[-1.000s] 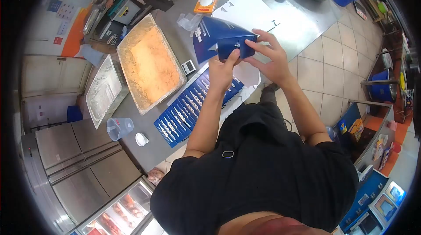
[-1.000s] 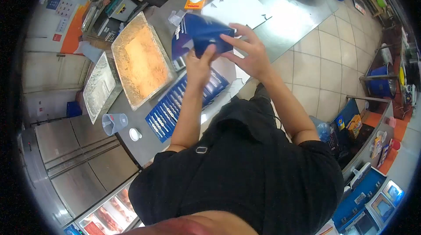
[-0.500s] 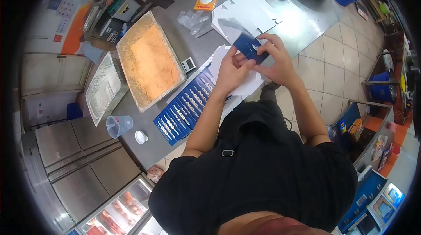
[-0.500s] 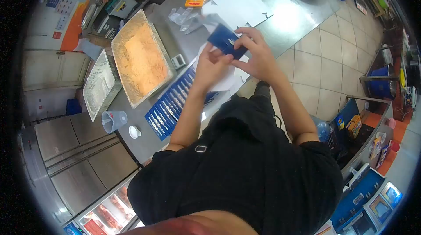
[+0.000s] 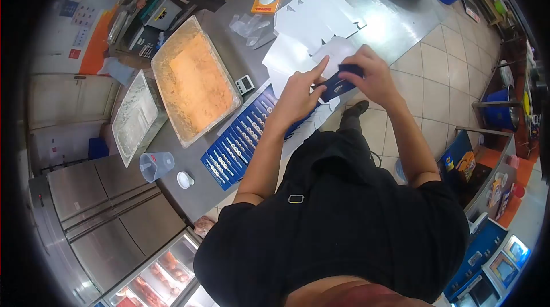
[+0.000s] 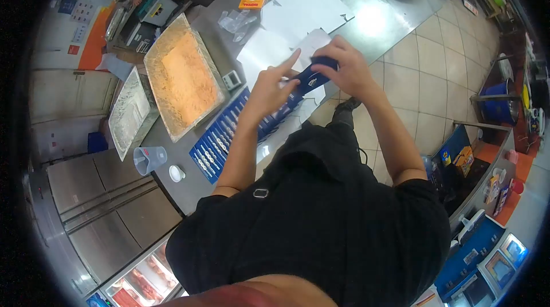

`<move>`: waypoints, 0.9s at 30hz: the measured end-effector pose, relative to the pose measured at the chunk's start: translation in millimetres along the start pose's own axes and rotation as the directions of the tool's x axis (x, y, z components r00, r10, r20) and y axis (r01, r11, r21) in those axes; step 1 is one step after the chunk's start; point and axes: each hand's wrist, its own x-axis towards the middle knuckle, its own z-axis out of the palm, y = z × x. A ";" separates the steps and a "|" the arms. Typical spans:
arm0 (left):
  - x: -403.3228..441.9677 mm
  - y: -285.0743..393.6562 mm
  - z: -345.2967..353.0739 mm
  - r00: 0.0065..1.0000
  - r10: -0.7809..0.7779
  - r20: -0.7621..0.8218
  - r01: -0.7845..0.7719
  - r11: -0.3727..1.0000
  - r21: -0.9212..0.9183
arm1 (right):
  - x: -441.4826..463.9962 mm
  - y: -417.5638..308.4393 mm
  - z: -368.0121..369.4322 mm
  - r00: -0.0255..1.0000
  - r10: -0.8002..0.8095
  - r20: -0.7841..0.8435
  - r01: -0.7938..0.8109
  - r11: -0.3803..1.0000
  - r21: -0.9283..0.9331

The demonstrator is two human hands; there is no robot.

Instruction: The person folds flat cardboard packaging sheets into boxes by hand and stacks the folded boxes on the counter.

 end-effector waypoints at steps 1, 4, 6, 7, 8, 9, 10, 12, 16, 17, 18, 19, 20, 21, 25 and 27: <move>-0.5 1.8 -0.1 1.000 -0.007 0.009 0.008 0.999 -0.051 | 1.4 1.7 0.9 0.996 -0.034 -0.081 0.033 0.999 -0.018; -0.9 3.0 0.7 0.999 0.019 -0.042 -0.018 0.999 0.027 | -1.7 -9.6 -2.9 0.993 0.020 0.115 -0.016 0.999 -0.037; -2.6 -3.2 2.4 0.998 0.041 -0.055 -0.038 0.998 0.041 | -2.0 -12.4 -2.9 0.984 0.010 0.180 -0.011 1.000 0.002; -2.7 -7.5 2.4 0.996 0.065 -0.068 -0.061 0.997 0.057 | -2.5 -12.9 -2.9 0.970 -0.004 0.241 -0.006 0.999 0.041; -1.6 -11.6 1.1 0.996 0.069 -0.064 -0.065 0.996 0.057 | -3.3 -6.5 -3.4 0.972 -0.003 0.237 -0.007 0.999 0.040; -0.9 -15.8 -0.8 0.992 0.112 -0.052 -0.110 0.993 0.051 | -4.4 8.4 -3.7 0.984 0.094 0.149 -0.121 0.976 0.182; -1.3 -17.9 -2.6 0.987 0.154 -0.043 -0.152 0.987 0.044 | -5.0 26.1 -3.6 0.976 0.201 0.078 -0.216 0.920 0.328; -3.2 -15.3 -5.8 0.994 0.078 -0.082 -0.088 0.988 -0.131 | -3.5 64.5 -2.0 0.949 0.315 0.000 -0.284 0.853 0.438; 0.0 -43.9 4.5 0.994 -0.038 -0.106 -0.008 0.916 -0.401 | -15.2 104.1 1.5 0.761 0.501 0.413 -0.557 0.176 0.812; 2.8 -50.3 3.7 0.994 -0.039 -0.107 -0.007 0.917 -0.400 | -17.6 103.1 4.2 0.816 0.328 0.476 -0.534 0.113 0.838; 4.7 -53.7 1.1 0.995 0.026 -0.098 -0.050 0.969 -0.240 | -18.5 98.2 7.1 0.848 0.142 0.511 -0.521 0.042 0.853; 6.2 -57.0 -0.2 0.993 0.088 -0.078 -0.094 0.993 -0.075 | -16.4 92.7 6.7 0.881 0.157 0.447 -0.467 0.130 0.875; 8.4 -62.2 2.9 0.993 0.083 -0.078 -0.089 0.993 -0.075 | -15.2 90.0 4.3 0.879 0.157 0.449 -0.469 0.126 0.874; 9.5 -69.7 9.5 0.974 -0.002 -0.228 -0.031 0.989 -0.142 | -15.1 88.4 2.9 0.884 0.207 0.419 -0.455 0.179 0.872; 15.4 -82.3 25.2 0.881 -0.372 -0.292 0.134 0.788 -0.601 | -15.5 83.8 14.3 0.898 0.300 0.322 -0.397 0.235 0.887; 17.1 -82.3 28.3 0.880 -0.461 -0.111 0.191 0.559 -0.807 | -18.5 79.5 24.4 0.881 0.355 0.312 -0.386 0.159 0.909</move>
